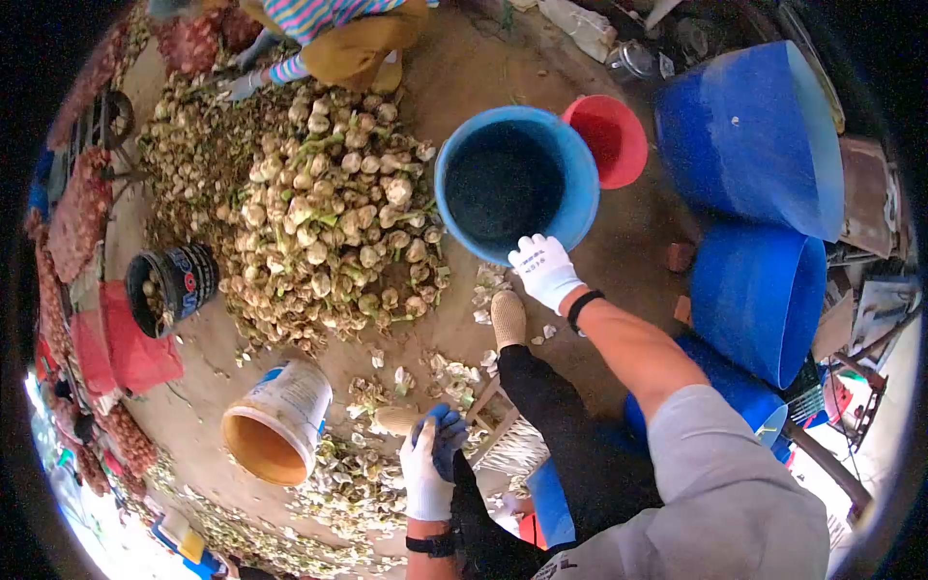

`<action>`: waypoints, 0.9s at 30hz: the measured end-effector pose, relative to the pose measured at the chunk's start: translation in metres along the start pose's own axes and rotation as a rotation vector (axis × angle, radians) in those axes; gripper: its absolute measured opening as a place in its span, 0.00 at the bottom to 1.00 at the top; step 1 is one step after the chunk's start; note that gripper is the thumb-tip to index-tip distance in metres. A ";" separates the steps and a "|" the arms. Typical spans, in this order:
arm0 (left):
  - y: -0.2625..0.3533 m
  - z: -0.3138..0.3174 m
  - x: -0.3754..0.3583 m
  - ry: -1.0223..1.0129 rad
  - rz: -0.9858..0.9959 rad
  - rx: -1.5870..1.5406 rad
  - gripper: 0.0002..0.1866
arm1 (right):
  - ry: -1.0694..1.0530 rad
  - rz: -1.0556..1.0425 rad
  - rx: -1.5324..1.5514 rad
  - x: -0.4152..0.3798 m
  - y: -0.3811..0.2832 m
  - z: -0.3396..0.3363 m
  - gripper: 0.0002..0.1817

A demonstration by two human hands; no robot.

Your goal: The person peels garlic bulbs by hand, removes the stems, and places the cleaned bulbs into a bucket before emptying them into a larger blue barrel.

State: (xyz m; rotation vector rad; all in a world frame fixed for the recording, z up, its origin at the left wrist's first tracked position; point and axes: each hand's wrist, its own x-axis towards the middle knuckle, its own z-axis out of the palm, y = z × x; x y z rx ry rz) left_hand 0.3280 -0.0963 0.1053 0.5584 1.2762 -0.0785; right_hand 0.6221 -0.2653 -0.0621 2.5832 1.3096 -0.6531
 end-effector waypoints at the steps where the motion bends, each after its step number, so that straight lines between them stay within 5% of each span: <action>1: -0.005 -0.007 0.012 -0.017 -0.017 -0.016 0.22 | 0.036 -0.020 -0.014 0.001 0.003 0.004 0.09; 3: -0.017 -0.030 0.044 -0.053 0.014 -0.036 0.21 | -0.046 0.021 0.018 0.004 0.004 -0.006 0.18; 6: -0.021 -0.071 0.082 0.002 0.082 0.052 0.18 | 0.261 0.024 0.204 0.004 -0.027 -0.042 0.29; 9: -0.009 -0.110 0.115 0.058 0.161 0.019 0.16 | 0.453 -0.124 0.355 0.023 -0.095 -0.062 0.21; 11: 0.006 -0.133 0.130 0.125 0.203 0.009 0.17 | 0.263 -0.087 0.551 0.049 -0.141 -0.007 0.16; 15: 0.019 -0.179 0.156 0.181 0.320 -0.130 0.19 | -0.145 -0.172 0.320 0.102 -0.194 0.120 0.14; 18: 0.017 -0.199 0.170 0.178 0.341 -0.197 0.19 | -0.102 0.070 0.242 0.138 -0.214 0.184 0.13; 21: 0.005 -0.208 0.181 0.186 0.295 -0.152 0.20 | 0.174 0.262 0.352 0.164 -0.212 0.165 0.15; 23: 0.019 -0.200 0.177 0.111 0.248 -0.085 0.19 | 0.160 0.383 0.284 0.191 -0.196 0.172 0.23; 27: 0.049 -0.201 0.168 -0.098 0.409 0.050 0.17 | 0.075 0.328 0.191 0.236 -0.188 0.205 0.33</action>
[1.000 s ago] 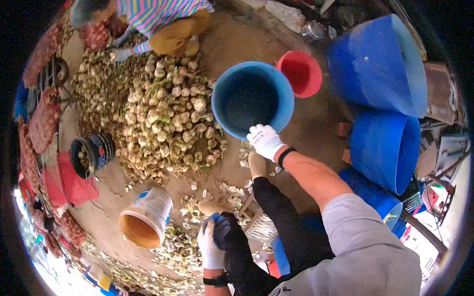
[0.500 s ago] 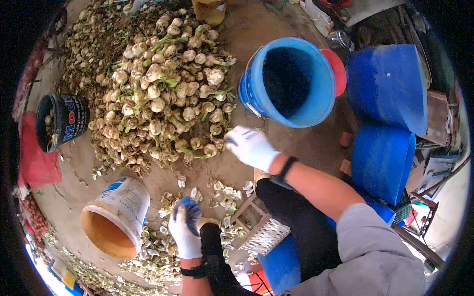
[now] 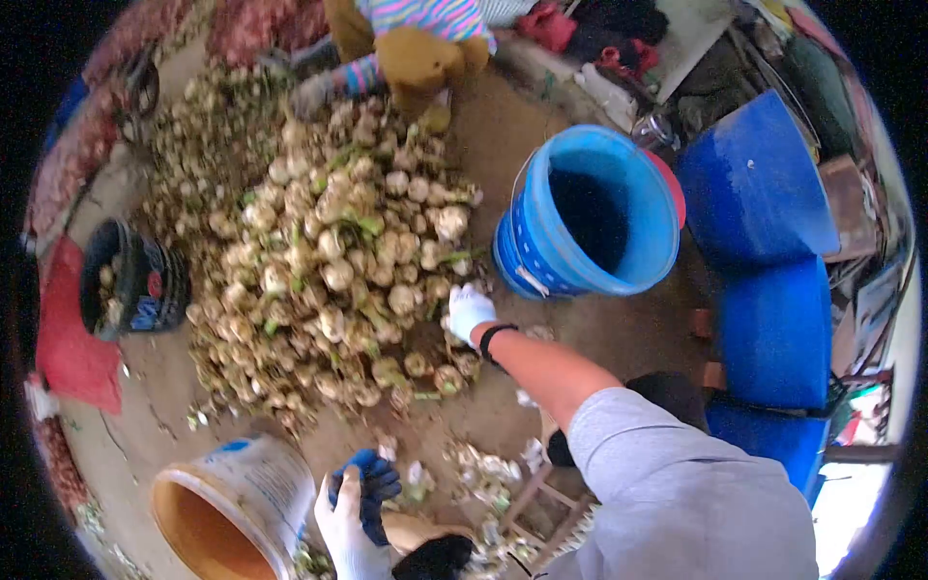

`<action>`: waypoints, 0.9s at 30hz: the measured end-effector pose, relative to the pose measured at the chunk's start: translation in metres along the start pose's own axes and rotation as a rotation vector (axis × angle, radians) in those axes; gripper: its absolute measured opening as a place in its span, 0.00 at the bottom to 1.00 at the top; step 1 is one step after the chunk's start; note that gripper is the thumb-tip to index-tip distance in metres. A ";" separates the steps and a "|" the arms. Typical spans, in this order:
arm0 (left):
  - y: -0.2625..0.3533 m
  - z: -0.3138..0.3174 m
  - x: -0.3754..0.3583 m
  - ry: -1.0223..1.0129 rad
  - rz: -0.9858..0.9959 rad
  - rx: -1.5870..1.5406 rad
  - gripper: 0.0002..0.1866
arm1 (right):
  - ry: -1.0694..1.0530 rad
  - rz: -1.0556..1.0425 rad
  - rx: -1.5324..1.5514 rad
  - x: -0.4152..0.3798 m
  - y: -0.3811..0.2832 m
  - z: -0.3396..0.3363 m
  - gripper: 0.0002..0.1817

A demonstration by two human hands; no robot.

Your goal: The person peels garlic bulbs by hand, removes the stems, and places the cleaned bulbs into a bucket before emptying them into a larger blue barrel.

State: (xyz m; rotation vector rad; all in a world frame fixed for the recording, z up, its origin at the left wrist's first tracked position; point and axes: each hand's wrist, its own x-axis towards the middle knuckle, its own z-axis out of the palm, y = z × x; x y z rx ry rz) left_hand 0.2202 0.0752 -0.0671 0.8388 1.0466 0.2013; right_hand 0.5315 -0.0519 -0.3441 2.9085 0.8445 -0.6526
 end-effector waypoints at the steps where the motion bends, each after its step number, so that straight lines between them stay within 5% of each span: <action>1: 0.005 -0.004 -0.005 -0.023 0.130 0.148 0.17 | 0.065 -0.076 -0.191 -0.001 -0.014 -0.010 0.25; 2: 0.013 -0.003 -0.009 -0.052 0.265 0.297 0.18 | 0.158 -0.093 -0.328 0.019 -0.010 0.021 0.18; 3: 0.026 0.002 -0.009 0.057 0.004 -0.020 0.17 | 0.159 -0.007 -0.279 0.021 -0.020 0.013 0.17; 6: 0.025 0.007 -0.040 0.069 0.198 0.049 0.19 | 0.175 0.071 -0.041 0.010 -0.025 -0.011 0.14; 11: 0.000 0.000 -0.085 0.058 0.355 0.187 0.20 | 0.124 0.022 0.307 -0.060 -0.025 -0.034 0.20; 12: -0.008 0.002 -0.087 0.039 0.384 0.232 0.20 | 0.021 0.023 0.246 -0.069 -0.024 -0.038 0.29; 16: -0.021 -0.005 -0.090 -0.046 0.397 0.160 0.16 | 0.300 -0.092 0.352 -0.081 -0.021 0.002 0.24; 17: -0.028 -0.017 -0.090 -0.067 0.392 0.223 0.17 | 0.142 -0.079 0.412 -0.074 -0.017 0.002 0.21; 20: -0.018 0.001 -0.103 -0.053 0.451 0.357 0.17 | 0.212 -0.037 0.388 -0.072 -0.005 0.010 0.17; 25: -0.007 0.001 -0.104 -0.015 0.456 0.257 0.17 | -0.236 -0.009 0.565 -0.101 0.004 -0.018 0.30; 27: 0.002 0.000 -0.101 0.036 0.444 0.257 0.17 | -0.200 -0.052 0.518 -0.088 -0.010 0.002 0.35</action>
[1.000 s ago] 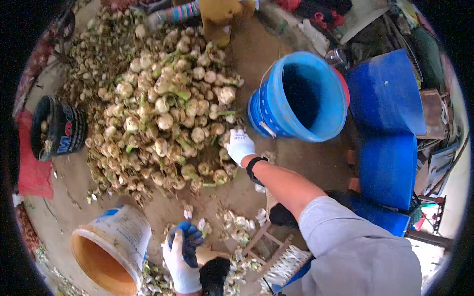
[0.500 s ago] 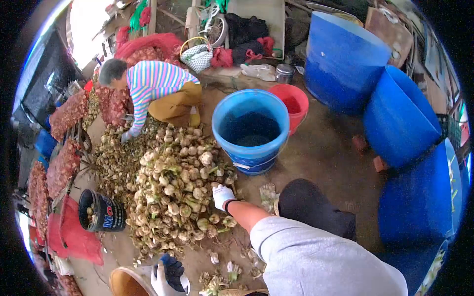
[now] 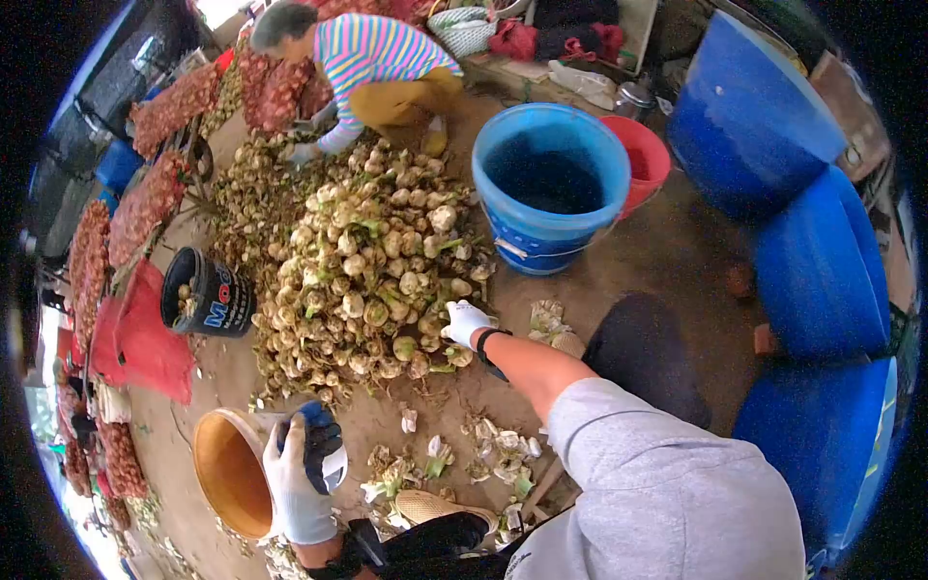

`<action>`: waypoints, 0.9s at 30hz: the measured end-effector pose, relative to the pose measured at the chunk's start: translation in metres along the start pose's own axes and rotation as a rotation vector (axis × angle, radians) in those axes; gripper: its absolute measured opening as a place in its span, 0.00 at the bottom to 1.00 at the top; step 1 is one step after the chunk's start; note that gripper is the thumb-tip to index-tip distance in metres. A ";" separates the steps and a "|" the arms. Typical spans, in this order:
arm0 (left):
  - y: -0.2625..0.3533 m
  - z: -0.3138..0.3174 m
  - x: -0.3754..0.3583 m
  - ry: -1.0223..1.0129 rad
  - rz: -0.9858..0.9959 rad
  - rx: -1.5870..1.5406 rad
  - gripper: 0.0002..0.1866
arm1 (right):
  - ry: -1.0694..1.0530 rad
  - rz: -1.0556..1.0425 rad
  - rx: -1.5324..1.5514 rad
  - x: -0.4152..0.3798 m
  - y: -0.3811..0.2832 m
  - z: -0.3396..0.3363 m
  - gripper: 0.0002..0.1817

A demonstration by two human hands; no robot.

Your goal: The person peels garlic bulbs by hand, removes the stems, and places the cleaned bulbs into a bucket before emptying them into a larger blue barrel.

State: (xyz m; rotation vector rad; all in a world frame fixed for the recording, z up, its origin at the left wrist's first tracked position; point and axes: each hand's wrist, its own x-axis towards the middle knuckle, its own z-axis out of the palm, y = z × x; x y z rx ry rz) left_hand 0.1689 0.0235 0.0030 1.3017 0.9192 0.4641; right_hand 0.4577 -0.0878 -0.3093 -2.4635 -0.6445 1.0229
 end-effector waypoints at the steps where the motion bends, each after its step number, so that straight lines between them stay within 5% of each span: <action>1: 0.003 -0.001 0.004 0.035 -0.008 0.012 0.17 | 0.038 -0.046 -0.047 0.009 -0.001 0.010 0.40; 9: 0.007 -0.016 0.033 0.192 -0.106 0.054 0.18 | 0.310 0.002 -0.495 0.046 -0.044 0.044 0.27; 19: 0.026 -0.007 -0.025 0.237 -0.152 0.078 0.18 | 0.208 -0.179 -0.870 0.079 -0.054 0.041 0.20; 24: -0.011 0.001 -0.023 0.199 -0.039 0.140 0.17 | 0.090 -0.414 -0.712 0.047 -0.044 0.003 0.17; 27: -0.001 0.011 -0.025 0.067 -0.041 0.055 0.14 | 0.089 -0.276 -0.262 0.029 -0.024 -0.011 0.19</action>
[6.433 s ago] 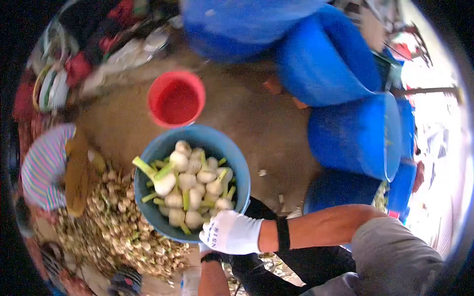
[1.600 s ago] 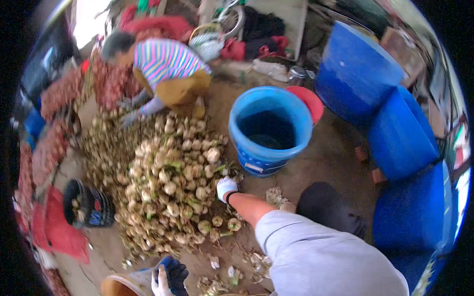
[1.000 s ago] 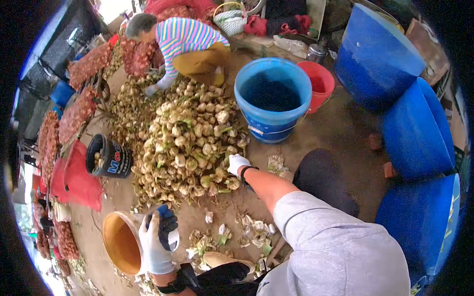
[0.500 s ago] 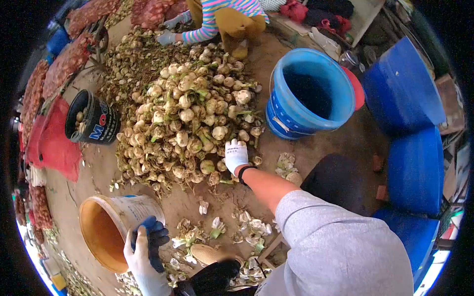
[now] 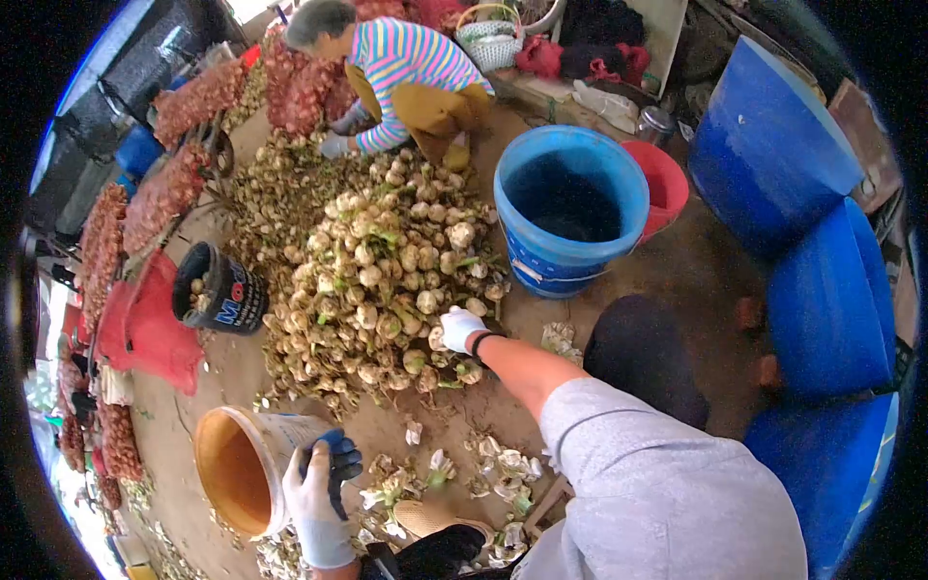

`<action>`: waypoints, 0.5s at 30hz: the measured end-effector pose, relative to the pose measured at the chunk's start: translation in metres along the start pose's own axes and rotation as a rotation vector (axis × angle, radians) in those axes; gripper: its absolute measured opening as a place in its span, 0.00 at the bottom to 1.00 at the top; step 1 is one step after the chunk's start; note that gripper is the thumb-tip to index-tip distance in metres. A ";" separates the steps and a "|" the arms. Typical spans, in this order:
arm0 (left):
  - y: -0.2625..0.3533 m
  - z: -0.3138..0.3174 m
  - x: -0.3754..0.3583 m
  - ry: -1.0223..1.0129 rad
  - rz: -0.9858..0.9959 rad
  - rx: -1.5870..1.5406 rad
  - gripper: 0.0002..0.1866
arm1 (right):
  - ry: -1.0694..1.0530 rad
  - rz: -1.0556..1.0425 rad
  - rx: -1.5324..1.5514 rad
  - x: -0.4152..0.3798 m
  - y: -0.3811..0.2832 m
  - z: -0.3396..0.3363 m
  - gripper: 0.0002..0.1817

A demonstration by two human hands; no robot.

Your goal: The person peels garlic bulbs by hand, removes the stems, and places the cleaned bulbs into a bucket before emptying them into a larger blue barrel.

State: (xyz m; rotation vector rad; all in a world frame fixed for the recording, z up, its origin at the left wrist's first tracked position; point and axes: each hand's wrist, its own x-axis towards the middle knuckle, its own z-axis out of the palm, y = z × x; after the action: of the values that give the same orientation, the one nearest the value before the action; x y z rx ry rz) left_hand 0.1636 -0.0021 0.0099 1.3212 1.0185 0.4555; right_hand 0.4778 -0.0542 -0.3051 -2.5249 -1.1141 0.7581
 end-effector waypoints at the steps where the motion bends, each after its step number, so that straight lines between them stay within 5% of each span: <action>1: -0.005 -0.001 0.003 -0.023 0.003 -0.021 0.14 | 0.033 0.015 0.024 -0.003 0.006 0.000 0.20; 5: -0.015 -0.002 0.009 -0.047 0.018 0.061 0.13 | 0.101 0.089 0.448 -0.011 0.019 -0.002 0.31; 8: -0.024 -0.004 0.005 -0.121 0.055 0.156 0.15 | -0.103 0.109 0.842 -0.009 0.004 -0.024 0.32; 10: -0.030 -0.004 0.005 -0.129 0.077 0.151 0.13 | -0.145 -0.092 0.886 -0.019 -0.021 -0.046 0.29; 12: -0.028 0.001 0.001 -0.094 0.367 0.468 0.13 | -0.270 -0.402 0.810 -0.033 -0.059 -0.081 0.25; 14: -0.030 0.006 0.002 -0.034 0.487 0.537 0.13 | -0.550 -0.457 0.995 -0.091 -0.111 -0.135 0.27; 15: -0.030 0.008 0.001 0.010 0.627 0.612 0.14 | -0.494 -0.619 0.861 -0.101 -0.126 -0.146 0.28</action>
State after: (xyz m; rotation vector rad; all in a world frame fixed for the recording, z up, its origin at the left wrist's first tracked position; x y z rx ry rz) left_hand 0.1628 -0.0132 -0.0196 2.2090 0.7550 0.6432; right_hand 0.4275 -0.0518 -0.0934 -1.2270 -1.2382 1.3260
